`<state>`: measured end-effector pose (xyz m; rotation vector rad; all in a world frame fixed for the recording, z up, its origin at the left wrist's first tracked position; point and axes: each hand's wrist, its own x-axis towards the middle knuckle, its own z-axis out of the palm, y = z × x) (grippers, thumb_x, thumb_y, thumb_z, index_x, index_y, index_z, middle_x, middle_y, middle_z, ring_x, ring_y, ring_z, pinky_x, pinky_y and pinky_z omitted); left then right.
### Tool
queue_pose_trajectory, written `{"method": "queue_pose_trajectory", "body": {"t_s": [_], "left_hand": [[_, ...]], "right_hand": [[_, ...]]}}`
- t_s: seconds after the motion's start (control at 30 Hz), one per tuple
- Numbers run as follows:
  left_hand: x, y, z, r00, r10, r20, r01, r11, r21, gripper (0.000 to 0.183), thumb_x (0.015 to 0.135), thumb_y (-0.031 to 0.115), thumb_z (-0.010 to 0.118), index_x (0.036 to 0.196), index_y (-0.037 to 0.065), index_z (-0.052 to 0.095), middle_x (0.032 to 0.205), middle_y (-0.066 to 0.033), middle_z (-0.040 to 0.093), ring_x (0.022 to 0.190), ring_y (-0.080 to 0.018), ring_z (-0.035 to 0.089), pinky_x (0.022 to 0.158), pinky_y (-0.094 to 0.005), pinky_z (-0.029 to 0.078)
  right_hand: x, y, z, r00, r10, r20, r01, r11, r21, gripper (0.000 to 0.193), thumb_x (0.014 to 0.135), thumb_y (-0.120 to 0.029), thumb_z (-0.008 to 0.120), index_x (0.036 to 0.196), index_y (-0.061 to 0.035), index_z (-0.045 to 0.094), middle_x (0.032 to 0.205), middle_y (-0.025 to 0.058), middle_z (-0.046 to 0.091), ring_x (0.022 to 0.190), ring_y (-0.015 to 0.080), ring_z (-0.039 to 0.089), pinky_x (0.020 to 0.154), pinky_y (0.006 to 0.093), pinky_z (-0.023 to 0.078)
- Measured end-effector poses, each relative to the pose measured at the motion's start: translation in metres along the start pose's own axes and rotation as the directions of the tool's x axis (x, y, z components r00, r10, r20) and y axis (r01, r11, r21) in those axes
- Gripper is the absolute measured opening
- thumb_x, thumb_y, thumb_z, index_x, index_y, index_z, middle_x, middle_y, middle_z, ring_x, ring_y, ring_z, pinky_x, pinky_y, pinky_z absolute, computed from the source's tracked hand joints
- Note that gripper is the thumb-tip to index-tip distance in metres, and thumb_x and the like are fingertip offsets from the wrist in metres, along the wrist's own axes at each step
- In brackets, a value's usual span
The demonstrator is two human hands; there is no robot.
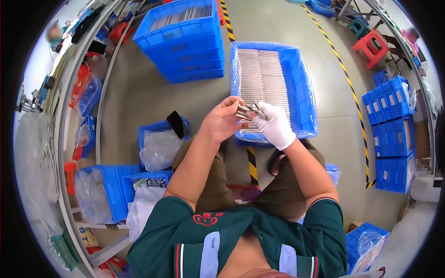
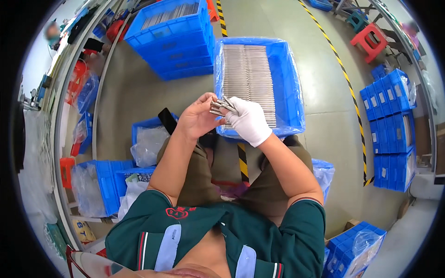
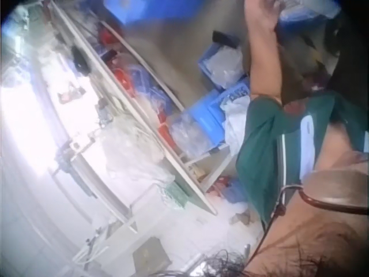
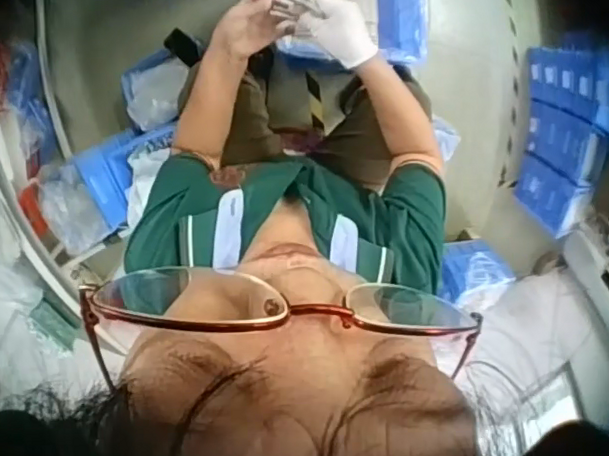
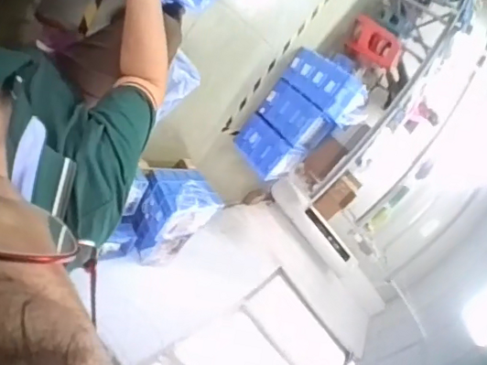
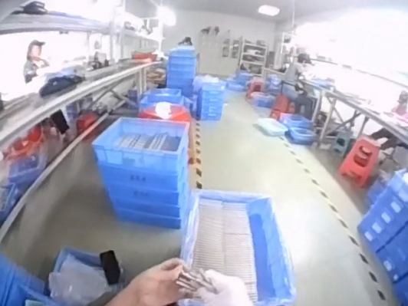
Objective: The person sorts and counts thin metal rectangular strips by hand, transferring them from one blue plastic crate to another.
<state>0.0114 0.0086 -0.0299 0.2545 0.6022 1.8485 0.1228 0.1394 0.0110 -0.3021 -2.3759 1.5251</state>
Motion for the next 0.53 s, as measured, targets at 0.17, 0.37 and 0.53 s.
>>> {"method": "queue_pose_trajectory", "body": {"t_s": [0.17, 0.37, 0.53], "left_hand": [[0.0, -0.004, 0.007, 0.993, -0.009, 0.118, 0.018, 0.997, -0.075, 0.013, 0.086, 0.019, 0.054, 0.096, 0.012, 0.054, 0.09, -0.0006, 0.057, 0.088, -0.016, 0.056, 0.072, -0.037, 0.044], [0.001, -0.003, 0.01, 0.997, 0.037, 0.066, -0.041, 0.998, 0.055, 0.013, 0.087, 0.02, 0.053, 0.096, 0.011, 0.055, 0.085, 0.0006, 0.058, 0.081, -0.0113, 0.055, 0.068, -0.0329, 0.044], [0.009, -0.001, 0.0, 0.988, 0.131, -0.087, -0.086, 0.914, 0.397, 0.014, 0.088, 0.023, 0.052, 0.095, 0.011, 0.057, 0.083, 0.0028, 0.058, 0.076, -0.0072, 0.052, 0.067, -0.0303, 0.042]], "right_hand": [[-0.005, -0.013, -0.005, 0.99, 0.126, 0.06, -0.138, 0.952, 0.272, 0.006, 0.081, -0.002, 0.057, 0.086, 0.001, 0.057, 0.066, 0.0051, 0.056, 0.059, 0.0065, 0.05, 0.055, 0.0248, 0.046], [-0.012, -0.01, -0.009, 0.999, 0.028, 0.046, -0.031, 0.997, 0.069, 0.006, 0.081, -0.003, 0.058, 0.087, -0.0006, 0.057, 0.067, -0.0012, 0.051, 0.058, 0.0035, 0.04, 0.05, 0.0212, 0.037], [0.005, 0.02, -0.007, 0.987, 0.152, 0.056, -0.155, 0.985, 0.074, 0.011, 0.083, -0.006, 0.056, 0.093, -0.0033, 0.06, 0.065, 0.0001, 0.052, 0.059, 0.0071, 0.044, 0.054, 0.0235, 0.041]]}}
